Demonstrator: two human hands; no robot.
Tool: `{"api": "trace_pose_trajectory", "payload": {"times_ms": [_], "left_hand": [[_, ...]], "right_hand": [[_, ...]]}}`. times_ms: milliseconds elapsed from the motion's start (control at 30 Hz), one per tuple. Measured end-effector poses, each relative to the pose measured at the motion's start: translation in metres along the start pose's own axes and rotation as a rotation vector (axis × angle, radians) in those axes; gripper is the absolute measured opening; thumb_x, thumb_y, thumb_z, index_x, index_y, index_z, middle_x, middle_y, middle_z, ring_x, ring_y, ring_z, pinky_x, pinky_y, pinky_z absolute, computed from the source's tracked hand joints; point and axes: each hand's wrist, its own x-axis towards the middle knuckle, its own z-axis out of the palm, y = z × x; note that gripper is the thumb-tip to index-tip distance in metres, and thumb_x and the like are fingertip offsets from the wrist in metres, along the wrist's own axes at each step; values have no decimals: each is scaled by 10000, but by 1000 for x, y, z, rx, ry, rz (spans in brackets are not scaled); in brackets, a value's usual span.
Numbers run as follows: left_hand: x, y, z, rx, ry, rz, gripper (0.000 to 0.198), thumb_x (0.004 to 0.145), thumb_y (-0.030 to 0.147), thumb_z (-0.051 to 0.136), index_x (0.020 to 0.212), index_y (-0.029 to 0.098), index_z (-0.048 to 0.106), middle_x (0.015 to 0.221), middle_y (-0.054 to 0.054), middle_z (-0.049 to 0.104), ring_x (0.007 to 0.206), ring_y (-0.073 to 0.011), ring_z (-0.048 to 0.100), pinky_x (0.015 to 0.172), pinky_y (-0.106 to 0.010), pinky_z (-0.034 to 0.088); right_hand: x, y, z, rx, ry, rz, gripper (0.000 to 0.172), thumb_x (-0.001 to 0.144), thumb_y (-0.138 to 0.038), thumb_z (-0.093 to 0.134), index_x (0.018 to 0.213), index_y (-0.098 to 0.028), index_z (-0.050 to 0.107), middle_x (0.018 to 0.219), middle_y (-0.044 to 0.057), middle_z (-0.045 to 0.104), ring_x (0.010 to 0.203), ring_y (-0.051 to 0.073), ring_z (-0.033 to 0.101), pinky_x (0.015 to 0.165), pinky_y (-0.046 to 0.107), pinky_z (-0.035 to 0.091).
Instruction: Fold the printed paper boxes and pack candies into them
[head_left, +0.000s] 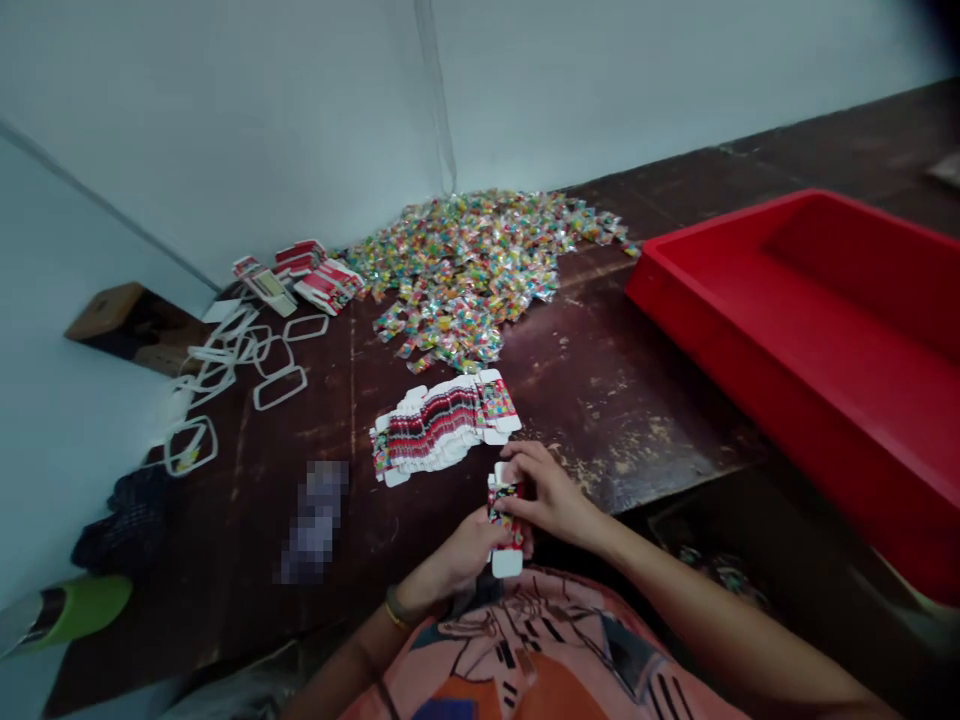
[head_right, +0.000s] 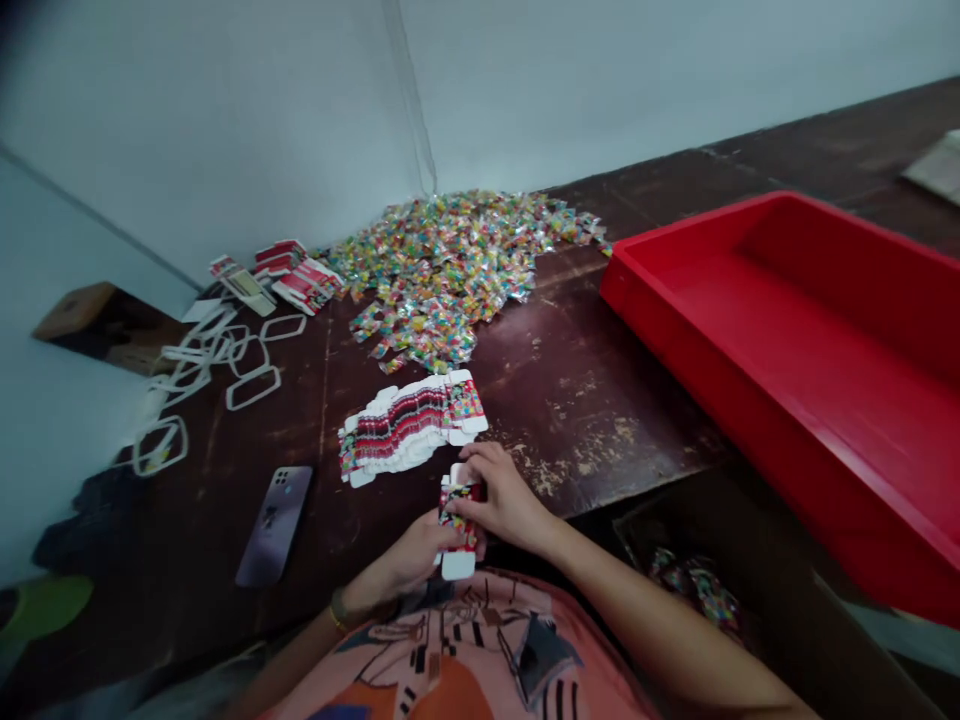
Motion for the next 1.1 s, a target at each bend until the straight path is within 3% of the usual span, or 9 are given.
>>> {"api": "trace_pose_trajectory", "payload": {"times_ms": [133, 233, 400, 467, 600, 700, 800, 967, 1100], "left_hand": [[-4, -5, -1, 62, 119, -17, 250, 567, 161, 641, 810, 150, 585, 620, 13, 630, 521, -109, 531, 526, -223, 386], [-8, 3, -5, 139, 172, -81, 303, 560, 160, 671, 851, 164, 587, 610, 44, 602, 553, -124, 553, 587, -243, 434], [-8, 32, -11, 393, -113, -110, 332, 548, 234, 768, 839, 150, 630, 733, -23, 673, 705, -202, 622, 686, -310, 501], [-3, 37, -8, 522, -69, -43, 307, 501, 245, 801, 725, 143, 618, 631, -6, 645, 601, -181, 593, 588, -279, 489], [6, 26, 9, 629, 242, 104, 326, 557, 367, 776, 664, 148, 560, 513, 31, 563, 480, -140, 527, 461, -227, 424], [4, 16, 20, 500, 295, 263, 431, 637, 410, 739, 937, 188, 523, 652, 35, 620, 612, -162, 606, 572, -242, 491], [-7, 12, 22, 410, 290, 425, 541, 701, 347, 719, 1124, 256, 395, 766, 44, 634, 728, -146, 632, 699, -248, 503], [-25, 7, 16, 602, 170, 391, 288, 760, 310, 659, 1010, 198, 573, 793, 0, 637, 781, -157, 625, 770, -251, 466], [-31, 5, 20, 581, 205, 395, 144, 771, 315, 624, 798, 175, 644, 804, -18, 637, 752, -153, 574, 722, -236, 435]], "right_hand": [[-9, -9, 1, 7, -44, 17, 246, 727, -342, 751, 698, -176, 571, 1180, 66, 573, 1141, 234, 474, 988, 400, 331], [-18, -12, 4, -64, -51, -2, 217, 750, -368, 731, 737, -183, 619, 1225, 54, 553, 1182, 240, 440, 1020, 422, 277], [-25, -11, -10, 106, -179, -70, 149, 827, -311, 660, 855, -165, 661, 1229, 70, 513, 1109, 164, 508, 952, 270, 369], [-26, -12, -17, 167, -184, -71, 137, 852, -276, 628, 885, -147, 656, 1157, 73, 537, 1026, 139, 547, 886, 215, 402], [-30, -10, -24, 128, -68, 116, 102, 865, -203, 584, 958, -172, 612, 857, 4, 605, 788, 121, 572, 735, 199, 417], [-38, -5, -22, 237, 16, 224, 315, 800, -198, 642, 1086, -221, 513, 806, -38, 603, 665, 103, 551, 641, 196, 407], [-49, 3, -15, 662, 67, 388, 261, 825, -363, 615, 990, -212, 481, 699, -52, 587, 555, 92, 538, 521, 184, 412], [-60, 22, -2, 1213, -130, 769, 317, 681, -340, 761, 782, -170, 513, 593, -64, 556, 478, 52, 501, 432, 136, 418], [-54, 23, -3, 1249, -310, 843, 324, 628, -258, 788, 879, -153, 612, 675, -47, 596, 490, 33, 505, 498, 154, 469]]}}
